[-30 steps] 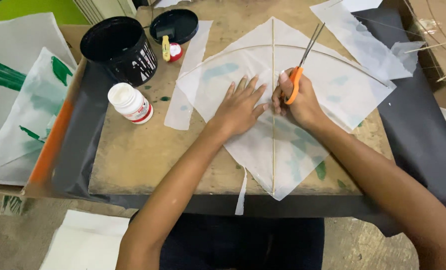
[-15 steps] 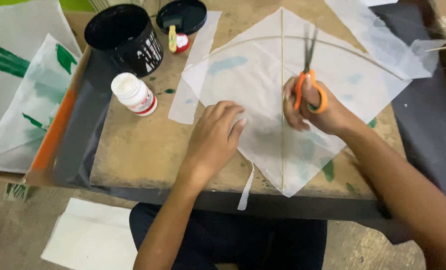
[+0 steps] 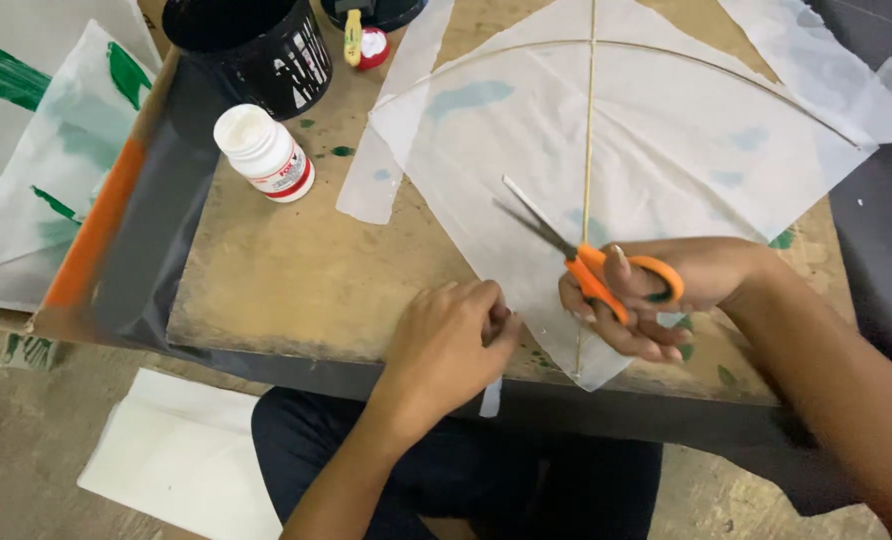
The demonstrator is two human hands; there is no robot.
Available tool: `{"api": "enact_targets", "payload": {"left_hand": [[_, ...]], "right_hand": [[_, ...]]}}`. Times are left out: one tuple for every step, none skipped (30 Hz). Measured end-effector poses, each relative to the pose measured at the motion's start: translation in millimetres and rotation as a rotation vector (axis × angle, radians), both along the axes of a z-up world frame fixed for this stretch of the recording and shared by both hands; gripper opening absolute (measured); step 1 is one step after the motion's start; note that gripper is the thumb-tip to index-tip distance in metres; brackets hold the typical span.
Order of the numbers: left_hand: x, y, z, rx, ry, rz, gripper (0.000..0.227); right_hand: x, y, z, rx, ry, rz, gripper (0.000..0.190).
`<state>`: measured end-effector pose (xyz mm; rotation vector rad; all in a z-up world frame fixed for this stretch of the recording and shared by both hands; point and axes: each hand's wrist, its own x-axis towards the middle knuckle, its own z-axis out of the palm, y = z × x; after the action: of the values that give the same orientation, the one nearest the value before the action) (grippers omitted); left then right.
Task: Trimming excess paper from a kite frame using scissors
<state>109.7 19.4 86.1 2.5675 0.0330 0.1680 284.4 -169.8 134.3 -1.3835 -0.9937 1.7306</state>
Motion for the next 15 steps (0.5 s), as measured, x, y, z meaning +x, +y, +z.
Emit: {"api": "enact_targets", "payload": {"left_hand": [[-1, 0, 0, 0.005, 0.002, 0.001, 0.023], [-1, 0, -1, 0.015, 0.009, -0.002, 0.021], [-3, -1, -2, 0.02, 0.02, -0.003, 0.019], [-6, 0, -5, 0.02, 0.025, -0.001, 0.019], [-7, -1, -9, 0.01, -0.035, 0.014, 0.019], [-8, -1, -13, 0.0, -0.096, 0.03, 0.021], [-8, -3, -15, -0.004, -0.094, 0.03, 0.021], [-8, -5, -16, 0.012, -0.172, 0.03, 0.02], [-9, -5, -18, 0.031, -0.25, 0.03, 0.02], [-10, -6, -19, 0.029, -0.248, 0.031, 0.02], [-10, -6, -20, 0.056, -0.252, 0.033, 0.018], [-11, -7, -20, 0.083, -0.257, 0.035, 0.016], [-10, -6, -21, 0.082, -0.255, 0.033, 0.016], [-10, -5, -22, 0.057, -0.245, 0.022, 0.012], [-10, -3, -22, 0.035, -0.237, 0.013, 0.009]], "right_hand": [[1, -4, -6, 0.005, 0.002, 0.001, 0.096], [2, -7, -13, -0.055, 0.116, 0.013, 0.095], [2, -11, -20, -0.12, 0.233, 0.026, 0.095], [-1, -7, -18, -0.12, 0.238, 0.028, 0.095], [-3, -6, -16, -0.147, 0.313, 0.104, 0.087], [-5, -5, -13, -0.173, 0.388, 0.18, 0.08], [-7, -10, -14, -0.176, 0.39, 0.179, 0.08], [-9, -15, -15, -0.258, 0.341, 0.126, 0.079], [-12, -19, -17, -0.337, 0.291, 0.075, 0.079], [-13, -21, -17, -0.338, 0.293, 0.076, 0.079], [-15, -23, -18, -0.365, 0.242, 0.106, 0.078], [-16, -25, -18, -0.391, 0.191, 0.136, 0.077], [-15, -25, -16, -0.392, 0.193, 0.134, 0.077], [-15, -25, -15, -0.453, 0.175, 0.127, 0.076], [-14, -24, -13, -0.511, 0.155, 0.123, 0.075]]}}
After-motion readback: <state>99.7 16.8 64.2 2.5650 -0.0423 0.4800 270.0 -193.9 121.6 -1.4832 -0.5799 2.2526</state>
